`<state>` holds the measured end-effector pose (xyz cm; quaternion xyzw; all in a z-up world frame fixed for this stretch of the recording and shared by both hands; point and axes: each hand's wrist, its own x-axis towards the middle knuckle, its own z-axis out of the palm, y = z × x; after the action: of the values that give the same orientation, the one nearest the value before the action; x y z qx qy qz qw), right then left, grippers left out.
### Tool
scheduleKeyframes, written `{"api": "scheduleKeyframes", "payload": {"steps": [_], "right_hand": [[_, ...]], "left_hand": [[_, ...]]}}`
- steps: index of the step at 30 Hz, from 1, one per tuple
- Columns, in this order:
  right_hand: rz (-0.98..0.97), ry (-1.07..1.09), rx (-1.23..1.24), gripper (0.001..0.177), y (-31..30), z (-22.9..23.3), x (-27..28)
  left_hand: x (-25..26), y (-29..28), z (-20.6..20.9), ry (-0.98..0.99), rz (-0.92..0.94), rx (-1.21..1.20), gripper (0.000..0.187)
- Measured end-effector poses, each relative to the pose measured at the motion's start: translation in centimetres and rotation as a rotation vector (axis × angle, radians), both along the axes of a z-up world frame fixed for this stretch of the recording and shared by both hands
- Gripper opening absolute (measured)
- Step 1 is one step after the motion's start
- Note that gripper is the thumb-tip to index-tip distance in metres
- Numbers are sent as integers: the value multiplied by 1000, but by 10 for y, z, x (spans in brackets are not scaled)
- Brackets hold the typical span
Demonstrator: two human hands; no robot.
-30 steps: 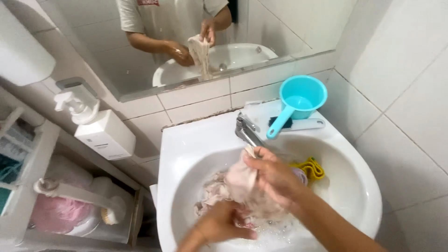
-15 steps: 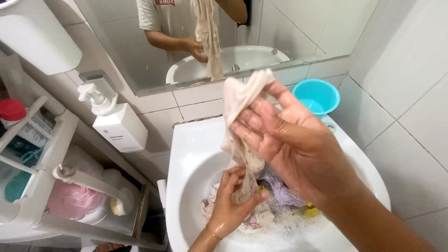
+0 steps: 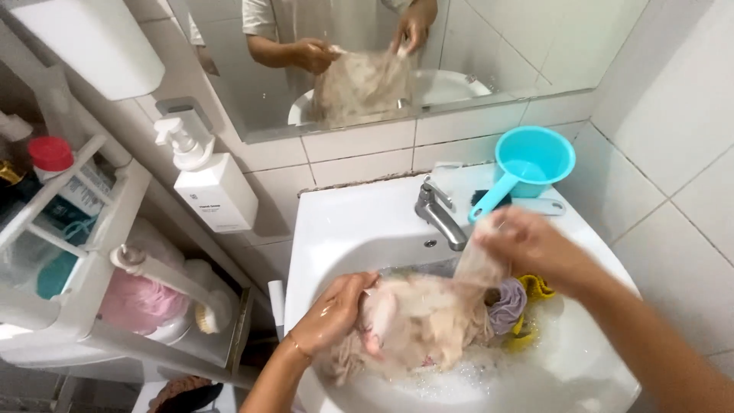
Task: Hand-washing clothes in a bathroom sink using liquid detergent and a brush.
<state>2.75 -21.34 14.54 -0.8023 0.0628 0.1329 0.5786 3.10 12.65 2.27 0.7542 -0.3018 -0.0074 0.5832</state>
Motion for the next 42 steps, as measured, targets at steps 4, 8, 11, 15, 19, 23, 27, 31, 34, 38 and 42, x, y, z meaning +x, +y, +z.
{"api": "scheduleKeyframes", "payload": {"steps": [4, 8, 11, 15, 19, 23, 27, 31, 34, 38, 42], "right_hand": [[327, -107, -787, 36, 34, -52, -15], [731, -619, -258, 49, 64, -75, -27], [772, -260, -28, 35, 64, -89, -14], [596, -71, 139, 28, 43, -49, -9], [634, -54, 45, 24, 30, -19, -7], [638, -172, 105, 24, 19, 13, -3], [577, -187, 284, 22, 17, 41, -9], [448, -225, 417, 25, 2, 55, -3], [214, -207, 571, 25, -21, 63, 4], [-54, -180, 399, 29, -30, 83, 2], [-126, -173, 353, 34, -42, 79, 6]], "left_hand": [[-16, -22, 59, 629, -47, 98, 56], [-17, -27, 55, 771, -83, 26, 54], [-16, -16, 56, 719, -112, -43, 42], [-7, 12, 43, 665, -193, -76, 22], [-19, 11, 91, 812, -168, -47, 18], [-17, 21, 77, 661, -132, 63, 20], [-13, 12, 68, 435, 157, 409, 12], [-7, 11, 34, 149, 392, 400, 13], [-3, 23, 19, -41, 590, 333, 51], [0, 40, 18, 411, 525, 225, 12], [3, 54, 29, 637, 336, 73, 32]]}}
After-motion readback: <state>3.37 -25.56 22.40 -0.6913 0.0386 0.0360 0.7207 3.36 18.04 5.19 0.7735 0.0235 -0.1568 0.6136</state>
